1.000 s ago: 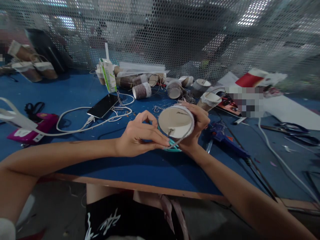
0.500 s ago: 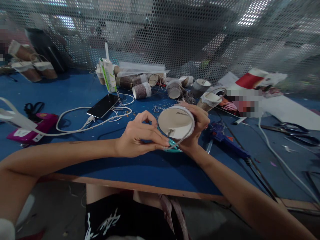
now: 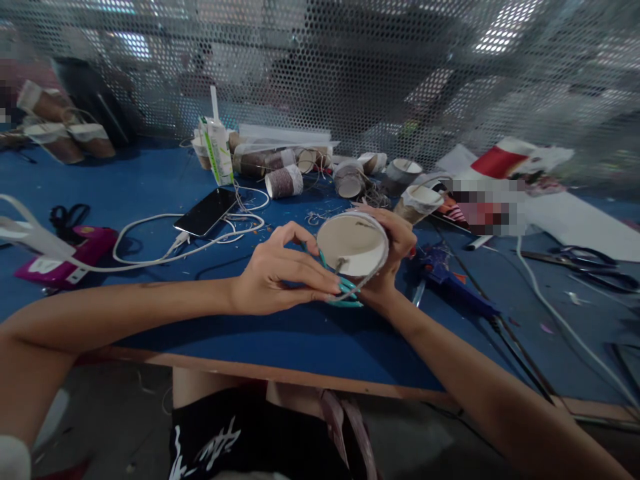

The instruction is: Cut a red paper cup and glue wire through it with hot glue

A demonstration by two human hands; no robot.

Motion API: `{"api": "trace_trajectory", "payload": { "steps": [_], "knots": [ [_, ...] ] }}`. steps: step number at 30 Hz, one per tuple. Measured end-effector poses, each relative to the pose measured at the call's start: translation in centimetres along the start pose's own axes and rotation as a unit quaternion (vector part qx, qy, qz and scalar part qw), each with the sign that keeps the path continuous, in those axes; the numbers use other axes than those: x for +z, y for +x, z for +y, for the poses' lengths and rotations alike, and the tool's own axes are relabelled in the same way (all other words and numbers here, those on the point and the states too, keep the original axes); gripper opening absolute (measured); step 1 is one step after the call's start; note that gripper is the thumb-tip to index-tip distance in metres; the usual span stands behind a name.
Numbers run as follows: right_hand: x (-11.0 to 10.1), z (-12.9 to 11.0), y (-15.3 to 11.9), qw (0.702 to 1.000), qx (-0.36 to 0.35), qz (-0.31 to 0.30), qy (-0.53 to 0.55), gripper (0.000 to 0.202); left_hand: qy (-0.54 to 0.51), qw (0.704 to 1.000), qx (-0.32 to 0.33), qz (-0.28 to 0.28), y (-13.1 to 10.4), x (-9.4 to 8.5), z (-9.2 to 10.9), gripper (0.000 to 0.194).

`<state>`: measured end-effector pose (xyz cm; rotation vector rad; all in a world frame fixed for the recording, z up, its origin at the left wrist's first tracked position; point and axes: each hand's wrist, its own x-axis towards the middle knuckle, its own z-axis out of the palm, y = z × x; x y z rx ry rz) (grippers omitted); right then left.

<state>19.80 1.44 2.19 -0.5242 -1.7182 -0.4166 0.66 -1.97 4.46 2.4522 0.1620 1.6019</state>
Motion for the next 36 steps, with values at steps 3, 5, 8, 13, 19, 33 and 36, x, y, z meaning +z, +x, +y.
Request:
{"api": "trace_trajectory", "payload": {
  "steps": [3,5,8,13,19,33,36],
  "knots": [
    [-0.1,0.3,-0.7,0.995,0.083,-0.041,0.041,0.07,0.049,0.998,0.01,0.034,-0.2,0.2,0.0,0.023],
    [-0.1,0.3,-1.3,0.98,0.167,-0.065,0.081,0.075,0.085,0.995,-0.01,0.056,-0.4,0.2,-0.2,0.038],
    [0.2,-0.1,-1.9,0.924,0.326,-0.095,0.176,0.075,0.111,0.986,-0.074,0.104,-0.8,0.1,-1.2,0.069],
    [0.0,-1.3,-1.0,0.797,0.495,-0.167,0.303,0.076,0.073,0.98,-0.162,0.09,-1.4,-0.2,-3.9,0.092],
    [-0.4,-1.7,-0.1,0.741,0.546,-0.206,0.332,0.064,-0.054,0.972,-0.227,0.041,-2.3,0.0,-6.2,0.106],
    [-1.6,-1.2,0.0,0.544,0.573,-0.292,0.539,0.067,-0.191,0.957,-0.219,-0.024,-0.7,-1.4,-5.8,0.101],
    [-1.6,-1.2,0.2,0.534,0.554,-0.292,0.568,0.067,-0.179,0.961,-0.208,-0.02,-0.6,-1.5,-5.7,0.094]
  ]
}}
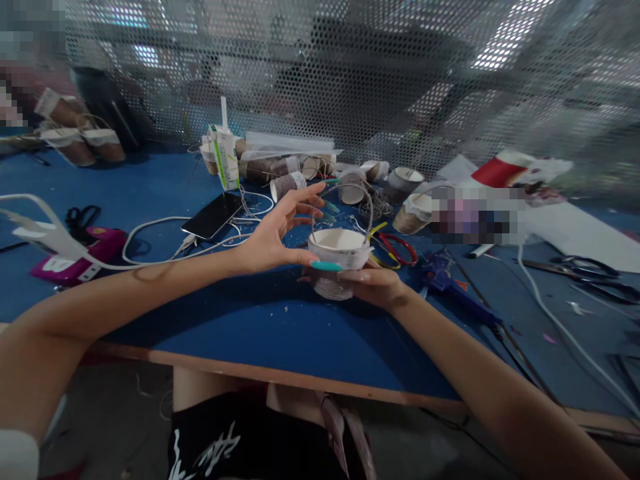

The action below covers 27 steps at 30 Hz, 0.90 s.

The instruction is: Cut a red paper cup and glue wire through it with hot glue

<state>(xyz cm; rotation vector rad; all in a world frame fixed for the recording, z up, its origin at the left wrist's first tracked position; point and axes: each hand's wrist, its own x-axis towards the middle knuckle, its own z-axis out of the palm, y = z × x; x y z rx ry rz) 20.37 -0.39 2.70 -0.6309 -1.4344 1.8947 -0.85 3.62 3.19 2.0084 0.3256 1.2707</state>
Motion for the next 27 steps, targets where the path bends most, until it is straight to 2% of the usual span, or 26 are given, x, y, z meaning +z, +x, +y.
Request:
{"api": "trace_trajectory", "payload": {
  "steps": [4,8,12,21,27],
  "knots": [
    [-0.3,0.0,0.0,1.0,-0.009,-0.026,0.003,0.068,0.012,0.999,0.035,0.004,0.1,0.1,0.2,0.083],
    [-0.6,-0.1,0.1,1.0,0.012,0.006,-0.023,0.064,0.018,0.998,0.059,0.028,0.2,0.4,0.6,0.058],
    [-0.5,-0.3,0.2,0.998,0.024,0.028,-0.05,0.067,0.047,0.997,0.037,0.057,0.1,0.6,1.3,0.041],
    [0.2,-0.9,0.3,0.996,0.039,0.031,-0.078,0.065,0.076,0.991,0.027,0.105,0.0,0.7,1.5,0.033],
    [0.1,-0.8,0.3,0.995,0.045,0.018,-0.083,0.075,0.072,0.991,0.04,0.103,0.0,0.8,1.5,0.032]
  ]
}}
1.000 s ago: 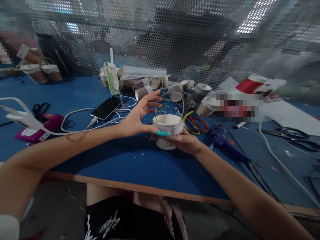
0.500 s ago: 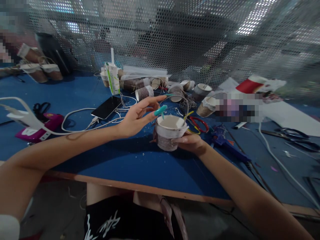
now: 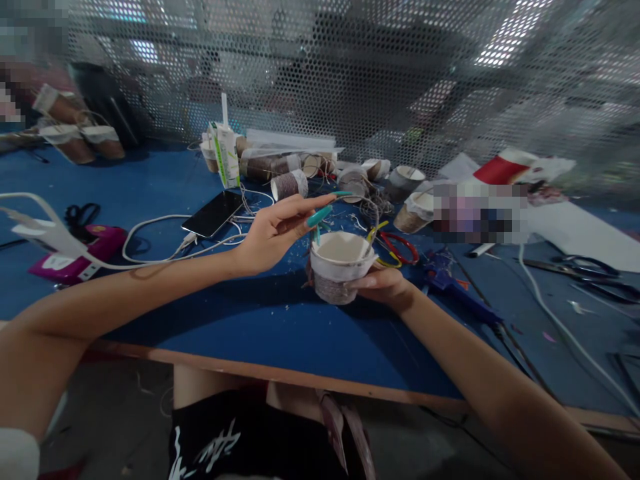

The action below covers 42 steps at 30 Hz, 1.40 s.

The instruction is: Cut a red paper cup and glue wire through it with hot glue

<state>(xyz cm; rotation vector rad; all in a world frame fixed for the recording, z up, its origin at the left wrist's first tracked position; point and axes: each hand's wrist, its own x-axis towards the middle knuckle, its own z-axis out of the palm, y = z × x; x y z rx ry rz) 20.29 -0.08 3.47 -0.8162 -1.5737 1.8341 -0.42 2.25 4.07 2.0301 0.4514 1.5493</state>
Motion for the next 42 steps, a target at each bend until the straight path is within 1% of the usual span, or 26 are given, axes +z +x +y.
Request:
{"api": "trace_trajectory", "payload": {
  "steps": [2,7,12,14,15,17,19,20,21,23,24,26,31,34,36,38,40,42],
  "knots": [
    [-0.1,0.2,0.0,1.0,0.001,-0.003,0.001,0.075,-0.001,1.0,0.001,-0.001,0.0,0.0,0.0,0.032],
    [-0.4,0.5,0.1,1.0,-0.008,0.024,-0.018,0.069,-0.009,1.0,0.016,-0.006,0.0,0.1,-0.1,0.033],
    [-0.9,1.0,-0.1,1.0,-0.015,0.016,0.001,0.07,0.014,1.0,0.017,-0.023,0.2,-0.2,0.0,0.033],
    [-1.1,1.1,-0.2,1.0,-0.016,0.018,0.01,0.069,0.01,0.999,0.015,-0.033,0.2,-0.4,-0.2,0.037],
    [-1.2,1.2,-0.3,1.0,-0.015,0.016,0.014,0.067,0.004,0.999,0.01,-0.04,0.1,-0.4,-0.3,0.045],
    [-1.2,1.1,-0.5,1.0,-0.011,0.012,0.014,0.059,-0.015,0.997,-0.009,-0.072,-0.1,-0.3,-0.6,0.069],
    [-1.2,0.9,-0.7,1.0,-0.004,0.018,0.002,0.052,-0.033,0.99,-0.034,-0.131,-0.5,-0.2,-0.9,0.091],
    [-1.1,0.8,-0.7,1.0,0.0,0.023,-0.005,0.048,-0.039,0.984,-0.046,-0.165,-0.7,-0.1,-1.0,0.097],
    [-1.1,0.8,-0.7,0.999,0.003,0.03,-0.012,0.046,-0.042,0.978,-0.055,-0.195,-0.9,0.0,-1.0,0.098],
    [-1.1,0.9,-0.8,0.999,0.006,0.041,-0.018,0.043,-0.037,0.971,-0.066,-0.226,-1.3,0.2,-1.0,0.093],
    [-1.2,1.0,-0.7,0.999,0.006,0.045,-0.016,0.043,-0.033,0.971,-0.066,-0.226,-1.4,0.2,-0.9,0.089],
    [-1.3,1.1,-0.7,0.999,-0.001,0.049,-0.008,0.046,-0.021,0.977,-0.056,-0.205,-1.3,0.2,-0.7,0.085],
    [-1.4,0.5,-0.4,0.997,-0.06,0.049,-0.01,0.066,0.035,0.993,0.0,-0.117,-0.7,0.0,-0.6,0.085],
    [-1.3,-0.4,0.0,0.994,-0.098,0.056,-0.015,0.069,0.05,0.996,-0.009,-0.078,-0.9,0.1,-1.0,0.084],
    [-1.5,-0.7,0.3,0.985,-0.138,0.093,-0.036,0.065,0.055,0.996,-0.02,-0.072,-1.1,0.2,-1.3,0.085],
    [-1.8,-0.7,0.5,0.964,-0.178,0.166,-0.11,0.056,0.059,0.995,-0.016,-0.075,-1.4,0.3,-1.6,0.086],
    [-2.3,-0.5,0.5,0.924,-0.211,0.233,-0.218,0.045,0.066,0.995,-0.004,-0.077,-1.5,0.3,-1.8,0.087],
    [-2.9,-0.2,0.2,0.881,-0.246,0.265,-0.305,0.037,0.08,0.994,0.001,-0.076,-1.6,0.3,-2.0,0.086]
  ]
}}
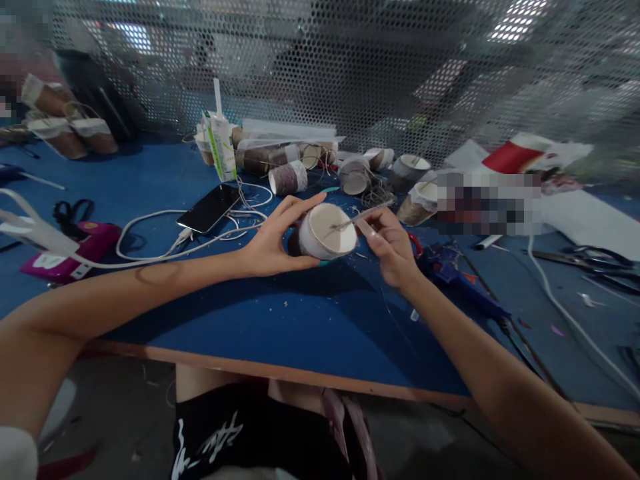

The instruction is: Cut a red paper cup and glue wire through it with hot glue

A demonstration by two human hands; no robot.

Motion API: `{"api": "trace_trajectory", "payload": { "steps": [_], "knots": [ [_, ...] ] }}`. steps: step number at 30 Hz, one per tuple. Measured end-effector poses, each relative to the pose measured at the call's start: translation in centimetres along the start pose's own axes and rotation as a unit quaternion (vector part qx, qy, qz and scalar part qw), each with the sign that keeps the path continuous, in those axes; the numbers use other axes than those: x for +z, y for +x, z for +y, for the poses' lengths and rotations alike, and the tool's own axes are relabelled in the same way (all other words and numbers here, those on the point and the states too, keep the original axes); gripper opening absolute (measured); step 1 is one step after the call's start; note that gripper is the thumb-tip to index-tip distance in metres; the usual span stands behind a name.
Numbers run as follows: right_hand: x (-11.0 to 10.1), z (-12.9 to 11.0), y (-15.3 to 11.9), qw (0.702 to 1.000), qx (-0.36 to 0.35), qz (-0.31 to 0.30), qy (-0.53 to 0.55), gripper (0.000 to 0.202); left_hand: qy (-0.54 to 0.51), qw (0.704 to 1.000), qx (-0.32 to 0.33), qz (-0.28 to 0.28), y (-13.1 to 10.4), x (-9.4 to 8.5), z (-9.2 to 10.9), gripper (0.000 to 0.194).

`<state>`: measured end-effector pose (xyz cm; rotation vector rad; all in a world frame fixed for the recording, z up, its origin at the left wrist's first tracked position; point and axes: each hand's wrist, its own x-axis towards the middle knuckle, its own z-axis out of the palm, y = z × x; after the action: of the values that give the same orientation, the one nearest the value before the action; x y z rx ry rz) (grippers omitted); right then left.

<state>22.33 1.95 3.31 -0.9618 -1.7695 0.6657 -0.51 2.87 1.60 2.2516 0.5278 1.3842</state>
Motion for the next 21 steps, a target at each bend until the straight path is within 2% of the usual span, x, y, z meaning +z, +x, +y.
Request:
{"api": "trace_trajectory", "payload": {
  "steps": [3,5,9,11,14,17,19,21],
  "knots": [
    [-0.5,0.6,-0.2,0.997,-0.064,0.008,-0.045,0.033,0.0,1.0,-0.03,-0.006,-0.1,0.1,-0.1,0.087],
    [-0.6,0.9,-0.2,0.997,-0.067,0.004,-0.029,0.036,-0.041,0.996,-0.079,0.001,-0.1,0.3,-0.3,0.086],
    [0.4,1.2,-0.3,0.997,0.019,-0.067,0.037,0.057,-0.164,0.973,-0.161,0.038,-0.1,1.4,-0.5,0.082],
    [1.1,1.2,-0.4,0.991,0.066,-0.097,0.061,0.067,-0.199,0.961,-0.191,0.031,0.0,1.9,-0.4,0.077],
    [1.8,1.1,-0.5,0.987,0.109,-0.094,0.078,0.069,-0.197,0.961,-0.196,-0.001,0.5,2.0,-0.5,0.068],
    [1.9,1.0,-0.4,0.987,0.118,-0.075,0.08,0.063,-0.101,0.987,-0.116,-0.039,1.6,0.5,-1.3,0.051],
    [1.7,1.0,-0.2,0.99,0.113,-0.048,0.067,0.063,0.042,0.996,-0.073,-0.011,2.7,-0.8,-2.2,0.038],
    [1.4,1.1,0.1,0.993,0.11,-0.011,0.031,0.063,0.225,0.969,-0.096,0.03,4.1,-1.8,-3.3,0.032]
  ]
}}
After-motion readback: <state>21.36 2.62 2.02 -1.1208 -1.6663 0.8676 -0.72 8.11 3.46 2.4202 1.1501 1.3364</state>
